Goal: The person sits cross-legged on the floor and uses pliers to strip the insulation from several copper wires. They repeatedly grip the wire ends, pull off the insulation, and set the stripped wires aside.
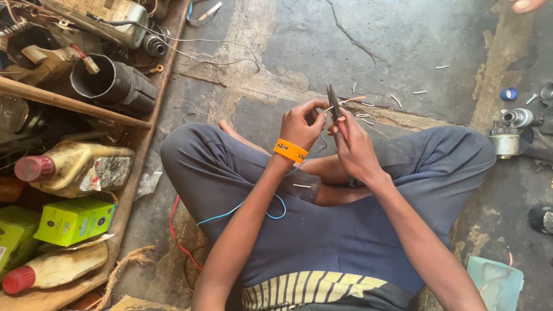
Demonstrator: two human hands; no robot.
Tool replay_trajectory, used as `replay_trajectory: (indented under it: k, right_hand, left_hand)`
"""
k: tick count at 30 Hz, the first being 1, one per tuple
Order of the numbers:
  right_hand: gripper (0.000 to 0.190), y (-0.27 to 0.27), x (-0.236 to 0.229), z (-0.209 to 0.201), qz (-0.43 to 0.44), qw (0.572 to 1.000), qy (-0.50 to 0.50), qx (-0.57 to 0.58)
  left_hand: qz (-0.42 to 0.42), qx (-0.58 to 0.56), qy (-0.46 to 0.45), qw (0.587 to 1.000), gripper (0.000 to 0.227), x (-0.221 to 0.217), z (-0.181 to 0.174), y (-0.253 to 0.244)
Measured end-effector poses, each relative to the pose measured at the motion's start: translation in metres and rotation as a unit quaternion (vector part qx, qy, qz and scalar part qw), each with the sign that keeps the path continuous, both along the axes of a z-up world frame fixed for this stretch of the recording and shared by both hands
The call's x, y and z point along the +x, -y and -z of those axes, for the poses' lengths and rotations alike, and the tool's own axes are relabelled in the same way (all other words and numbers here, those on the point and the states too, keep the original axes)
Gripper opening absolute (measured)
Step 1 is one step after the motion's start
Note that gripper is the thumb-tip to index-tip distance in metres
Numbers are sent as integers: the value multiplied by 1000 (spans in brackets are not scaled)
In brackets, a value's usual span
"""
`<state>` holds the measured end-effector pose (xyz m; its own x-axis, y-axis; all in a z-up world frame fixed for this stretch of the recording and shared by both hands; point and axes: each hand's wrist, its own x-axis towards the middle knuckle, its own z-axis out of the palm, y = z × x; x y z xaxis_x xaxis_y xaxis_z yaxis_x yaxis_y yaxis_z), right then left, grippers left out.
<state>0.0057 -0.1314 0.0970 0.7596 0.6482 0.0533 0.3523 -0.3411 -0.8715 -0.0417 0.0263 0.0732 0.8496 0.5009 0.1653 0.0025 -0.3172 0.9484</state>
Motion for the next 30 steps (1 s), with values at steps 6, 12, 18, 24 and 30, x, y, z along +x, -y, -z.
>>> replay_trajectory:
  k: [6,12,18,24,30]
  right_hand:
    - [47,2,0,-7,-7,1000,-4,8]
    - [42,0,-1,-6,-30,998,58,10]
    - [43,3,0,4,-52,999,8,-6]
    - [37,1,1,-1,-78,994,-68,21]
    - [42,3,3,-1,-85,996,-33,24]
  left_hand:
    - [-16,9,-29,999,11,-2,1,0]
    - [-11,1,14,1000,11,0,-2,0]
    - [-11,72,30,997,11,-1,2,2]
    - [-3,119,51,992,13,-2,4,2]
    - [16,185,56,981,15,-4,7,1]
